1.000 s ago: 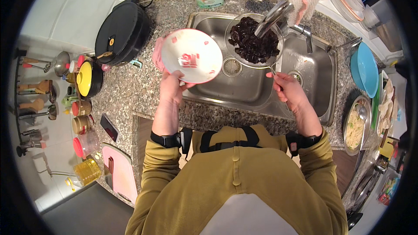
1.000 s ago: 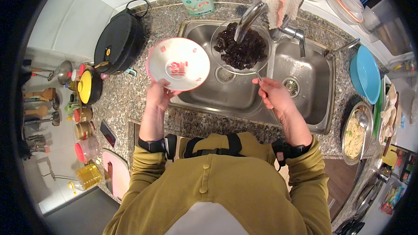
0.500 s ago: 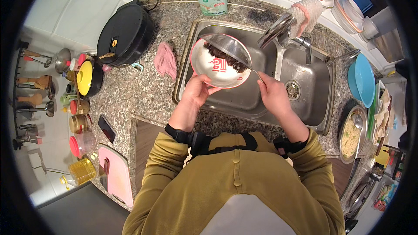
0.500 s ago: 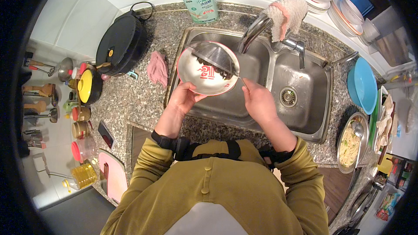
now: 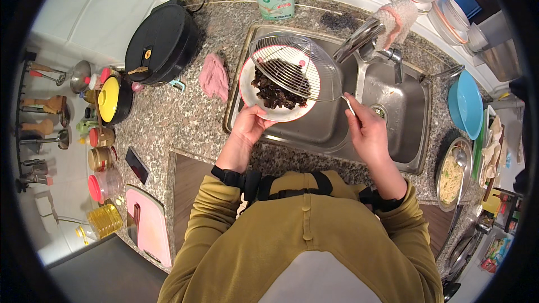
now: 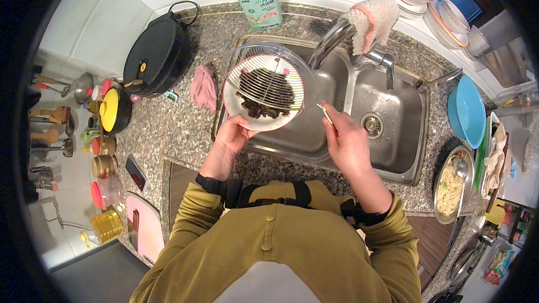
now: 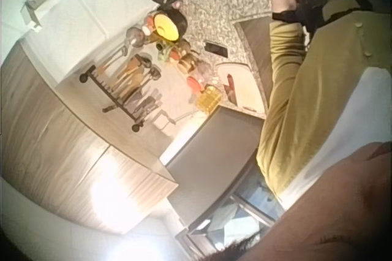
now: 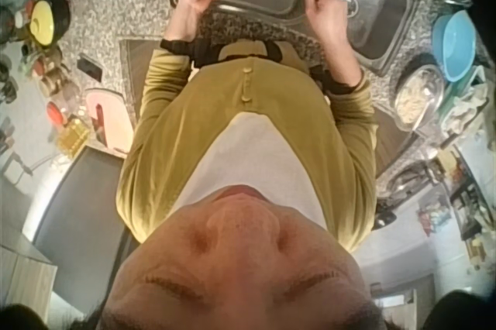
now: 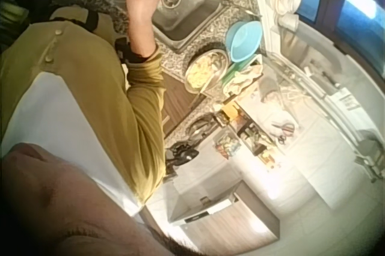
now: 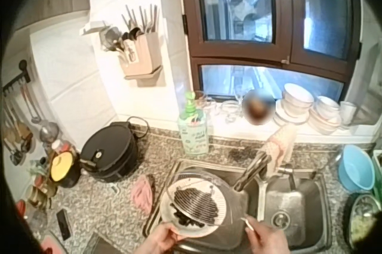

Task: The person repeatedly rinses dark wood ear mushrooms in a bowl under running water, then transfers them to a mesh strainer to drain. The process is repeated several times to ensure thorough cleaning.

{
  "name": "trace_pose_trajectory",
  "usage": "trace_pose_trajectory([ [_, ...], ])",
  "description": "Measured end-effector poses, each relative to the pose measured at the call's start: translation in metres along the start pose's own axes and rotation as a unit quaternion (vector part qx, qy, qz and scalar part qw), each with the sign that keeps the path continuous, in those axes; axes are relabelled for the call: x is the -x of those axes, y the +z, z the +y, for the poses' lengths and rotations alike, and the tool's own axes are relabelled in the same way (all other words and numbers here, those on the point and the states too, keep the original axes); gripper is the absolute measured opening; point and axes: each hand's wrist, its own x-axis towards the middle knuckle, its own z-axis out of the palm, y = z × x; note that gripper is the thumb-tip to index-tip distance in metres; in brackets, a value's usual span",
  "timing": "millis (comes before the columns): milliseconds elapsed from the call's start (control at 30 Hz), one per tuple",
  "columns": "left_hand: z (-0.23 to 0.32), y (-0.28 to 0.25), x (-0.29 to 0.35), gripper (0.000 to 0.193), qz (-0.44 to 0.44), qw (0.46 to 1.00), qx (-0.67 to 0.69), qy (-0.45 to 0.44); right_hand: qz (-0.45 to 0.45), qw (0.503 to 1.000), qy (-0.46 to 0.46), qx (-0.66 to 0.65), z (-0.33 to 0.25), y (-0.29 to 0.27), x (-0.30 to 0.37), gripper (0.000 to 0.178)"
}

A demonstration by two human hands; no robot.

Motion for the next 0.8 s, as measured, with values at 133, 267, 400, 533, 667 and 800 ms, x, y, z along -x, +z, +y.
trace_pose_trajectory([
  [133, 0.002, -0.004, 0.007, 0.054, 0.011, 1.000, 0.022, 0.007, 0.023, 1.000, 0.017, -0.010, 0.010, 0.000, 0.002, 0.029],
  [267, 0.006, -0.011, 0.022, 0.058, 0.013, 0.999, 0.026, 0.022, -0.002, 0.995, 0.095, -0.028, 0.028, 0.006, 0.012, 0.030],
  [400, 0.007, -0.020, 0.037, 0.058, 0.031, 0.998, 0.006, 0.054, -0.002, 0.994, 0.107, -0.003, 0.054, 0.013, 0.016, 0.028],
  [533, 0.009, -0.018, 0.044, 0.059, 0.024, 0.998, -0.001, 0.065, -0.033, 0.991, 0.101, 0.078, 0.076, 0.018, 0.014, 0.023],
  [667, 0.013, -0.003, 0.045, 0.061, 0.013, 0.999, 0.026, 0.046, -0.062, 0.989, 0.112, 0.079, 0.099, 0.002, -0.003, 0.018],
  [800, 0.012, 0.014, 0.046, 0.062, -0.002, 0.999, 0.028, 0.038, -0.094, 0.985, 0.040, 0.137, 0.144, -0.030, -0.041, 0.015],
])
